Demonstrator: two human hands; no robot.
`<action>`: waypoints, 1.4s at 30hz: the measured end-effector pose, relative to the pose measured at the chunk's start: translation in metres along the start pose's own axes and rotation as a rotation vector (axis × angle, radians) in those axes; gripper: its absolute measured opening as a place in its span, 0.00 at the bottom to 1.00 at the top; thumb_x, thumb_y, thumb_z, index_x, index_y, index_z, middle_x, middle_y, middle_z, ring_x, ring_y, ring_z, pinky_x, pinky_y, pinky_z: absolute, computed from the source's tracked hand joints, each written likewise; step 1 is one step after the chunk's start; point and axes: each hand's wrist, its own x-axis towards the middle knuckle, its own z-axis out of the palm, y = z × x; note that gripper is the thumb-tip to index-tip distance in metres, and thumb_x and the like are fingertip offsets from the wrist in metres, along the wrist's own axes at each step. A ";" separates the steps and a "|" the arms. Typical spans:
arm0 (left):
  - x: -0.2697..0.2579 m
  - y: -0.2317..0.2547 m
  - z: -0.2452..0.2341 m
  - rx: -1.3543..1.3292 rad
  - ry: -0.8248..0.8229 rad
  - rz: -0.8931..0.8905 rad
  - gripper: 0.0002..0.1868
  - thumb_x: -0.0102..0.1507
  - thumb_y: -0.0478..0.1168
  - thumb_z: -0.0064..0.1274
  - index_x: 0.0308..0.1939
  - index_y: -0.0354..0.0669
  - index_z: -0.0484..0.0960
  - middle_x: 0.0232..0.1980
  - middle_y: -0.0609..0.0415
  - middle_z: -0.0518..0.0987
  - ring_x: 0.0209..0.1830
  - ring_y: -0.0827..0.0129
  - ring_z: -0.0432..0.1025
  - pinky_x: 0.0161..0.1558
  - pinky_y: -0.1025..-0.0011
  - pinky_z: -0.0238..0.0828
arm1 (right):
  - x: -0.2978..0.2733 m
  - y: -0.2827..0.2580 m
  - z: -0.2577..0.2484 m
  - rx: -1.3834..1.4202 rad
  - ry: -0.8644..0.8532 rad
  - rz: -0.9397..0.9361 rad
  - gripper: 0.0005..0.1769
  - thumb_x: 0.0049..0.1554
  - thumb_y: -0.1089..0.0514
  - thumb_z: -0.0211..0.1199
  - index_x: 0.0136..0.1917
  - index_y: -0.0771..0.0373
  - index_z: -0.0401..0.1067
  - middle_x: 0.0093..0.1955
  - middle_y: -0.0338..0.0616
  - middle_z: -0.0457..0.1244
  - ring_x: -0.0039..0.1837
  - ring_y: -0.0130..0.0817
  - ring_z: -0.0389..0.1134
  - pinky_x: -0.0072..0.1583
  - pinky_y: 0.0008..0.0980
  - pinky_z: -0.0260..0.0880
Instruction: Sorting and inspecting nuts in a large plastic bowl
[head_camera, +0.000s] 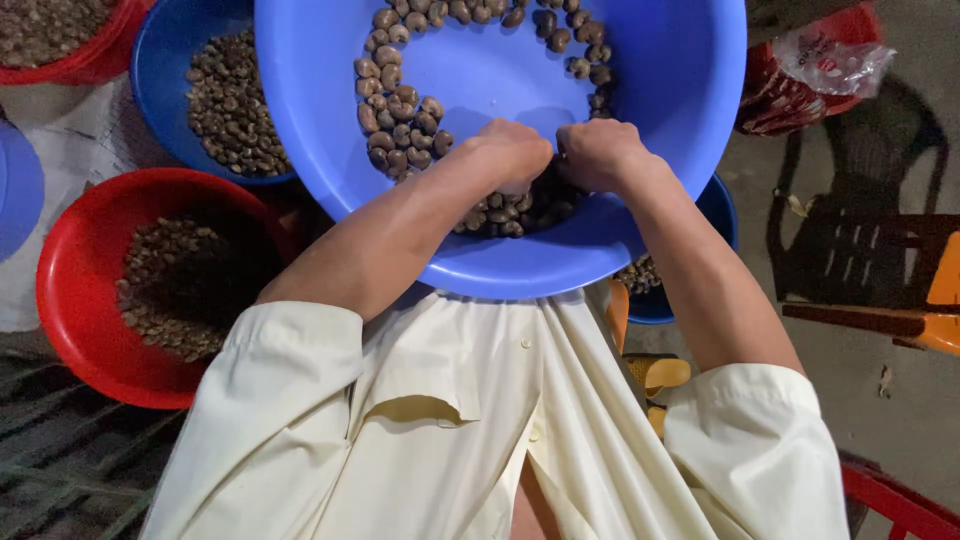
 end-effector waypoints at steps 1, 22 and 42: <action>0.003 -0.006 0.003 -0.053 -0.007 -0.029 0.08 0.58 0.39 0.59 0.34 0.37 0.85 0.33 0.42 0.82 0.36 0.44 0.79 0.38 0.43 0.77 | -0.005 -0.003 -0.010 0.055 -0.001 0.001 0.33 0.57 0.29 0.59 0.62 0.54 0.78 0.54 0.57 0.72 0.59 0.60 0.72 0.58 0.59 0.73; -0.038 0.020 -0.061 -0.491 0.124 -0.147 0.16 0.76 0.47 0.46 0.37 0.44 0.75 0.26 0.61 0.69 0.19 0.76 0.61 0.24 0.81 0.65 | -0.073 0.011 -0.076 1.690 0.546 -0.110 0.26 0.60 0.32 0.61 0.35 0.52 0.62 0.29 0.33 0.57 0.28 0.22 0.57 0.29 0.24 0.53; -0.003 0.000 -0.005 0.105 0.140 -0.011 0.17 0.64 0.45 0.53 0.48 0.34 0.75 0.40 0.40 0.84 0.39 0.41 0.78 0.42 0.49 0.73 | -0.013 0.012 0.009 -0.214 0.248 -0.007 0.13 0.61 0.55 0.54 0.49 0.61 0.78 0.46 0.53 0.74 0.43 0.53 0.77 0.42 0.48 0.74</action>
